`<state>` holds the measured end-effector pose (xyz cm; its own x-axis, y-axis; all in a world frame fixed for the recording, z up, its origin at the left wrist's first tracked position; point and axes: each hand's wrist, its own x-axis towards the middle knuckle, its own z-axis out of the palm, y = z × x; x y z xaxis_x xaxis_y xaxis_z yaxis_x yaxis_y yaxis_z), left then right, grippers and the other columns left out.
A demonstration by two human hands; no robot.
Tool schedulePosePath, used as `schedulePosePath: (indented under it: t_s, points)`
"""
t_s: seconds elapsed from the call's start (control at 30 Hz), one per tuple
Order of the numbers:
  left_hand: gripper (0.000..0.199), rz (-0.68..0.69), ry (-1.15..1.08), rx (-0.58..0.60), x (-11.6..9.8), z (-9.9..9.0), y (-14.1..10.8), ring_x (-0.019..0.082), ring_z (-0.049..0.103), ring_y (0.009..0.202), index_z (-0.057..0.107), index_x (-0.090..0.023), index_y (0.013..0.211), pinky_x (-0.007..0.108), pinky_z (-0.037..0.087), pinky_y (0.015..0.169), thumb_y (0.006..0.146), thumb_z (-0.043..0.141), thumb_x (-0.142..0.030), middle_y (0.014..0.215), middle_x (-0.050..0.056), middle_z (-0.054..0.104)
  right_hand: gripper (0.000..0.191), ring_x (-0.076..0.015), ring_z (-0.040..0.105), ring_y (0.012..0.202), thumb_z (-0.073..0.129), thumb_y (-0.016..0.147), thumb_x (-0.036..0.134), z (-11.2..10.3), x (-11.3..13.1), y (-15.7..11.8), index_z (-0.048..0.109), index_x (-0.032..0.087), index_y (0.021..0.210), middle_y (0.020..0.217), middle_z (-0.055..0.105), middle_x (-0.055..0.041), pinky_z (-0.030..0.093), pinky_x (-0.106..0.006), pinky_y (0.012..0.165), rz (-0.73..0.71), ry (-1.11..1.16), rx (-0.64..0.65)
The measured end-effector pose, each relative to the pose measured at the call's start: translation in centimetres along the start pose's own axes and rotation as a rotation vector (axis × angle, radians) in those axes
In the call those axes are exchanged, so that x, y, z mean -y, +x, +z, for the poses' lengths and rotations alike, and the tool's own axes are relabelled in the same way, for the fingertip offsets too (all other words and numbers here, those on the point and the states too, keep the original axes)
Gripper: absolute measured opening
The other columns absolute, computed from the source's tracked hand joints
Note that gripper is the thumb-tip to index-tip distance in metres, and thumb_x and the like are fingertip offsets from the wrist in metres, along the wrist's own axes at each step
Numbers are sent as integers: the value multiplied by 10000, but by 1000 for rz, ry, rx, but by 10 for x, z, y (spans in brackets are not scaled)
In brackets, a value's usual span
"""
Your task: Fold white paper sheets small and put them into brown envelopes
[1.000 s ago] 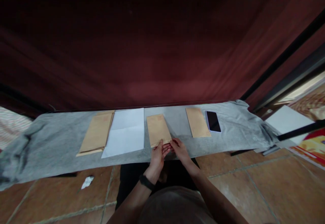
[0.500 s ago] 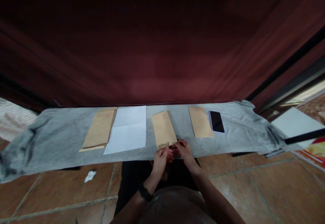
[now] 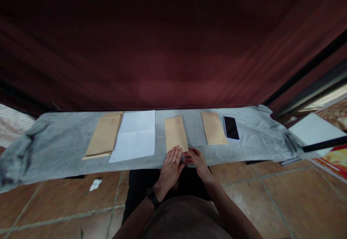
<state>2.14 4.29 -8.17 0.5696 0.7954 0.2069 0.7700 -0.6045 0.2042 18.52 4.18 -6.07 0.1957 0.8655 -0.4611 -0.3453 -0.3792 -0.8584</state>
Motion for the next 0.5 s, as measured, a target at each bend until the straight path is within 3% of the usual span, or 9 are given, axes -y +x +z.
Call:
schedulePosePath:
  t_s: [0.17,0.27,0.33,0.4,0.5]
  points:
    - [629,8,24,17,-2,-2,0,283,286,1525,353,-137,1554,495,322,1230,978,529,-320,1625,148,356,412,-168,684,615,756,688,531,-9,-7,-3,648,193,898,866,766,-64,597,-307,599,-13,-41,24]
    - [640,12,31,34,-3,-4,1,297,272,1529,388,-157,1540,499,316,1231,965,573,-369,1633,150,341,446,-187,687,647,668,770,503,-14,-16,-5,641,194,1091,913,763,-65,609,-341,623,-91,-130,-15]
    - [657,18,28,41,-2,-5,2,300,265,1531,393,-167,1538,500,308,1234,956,590,-399,1634,150,337,447,-213,711,754,567,865,473,-16,-20,-9,619,199,1215,997,759,-83,620,-373,699,-240,-287,-42]
    - [676,29,24,50,-2,-6,2,295,261,1534,375,-170,1548,502,290,1241,958,583,-425,1635,149,335,411,-245,710,981,472,948,409,-16,-23,-13,624,203,1270,1146,735,-114,598,-417,870,-451,-533,-46]
    - [692,55,18,73,0,-4,2,289,247,1539,329,-140,1566,502,245,1255,971,540,-423,1641,162,315,428,-267,557,1321,387,1016,321,-14,-25,-18,605,195,1363,1403,621,-130,429,-482,1134,-727,-945,40]
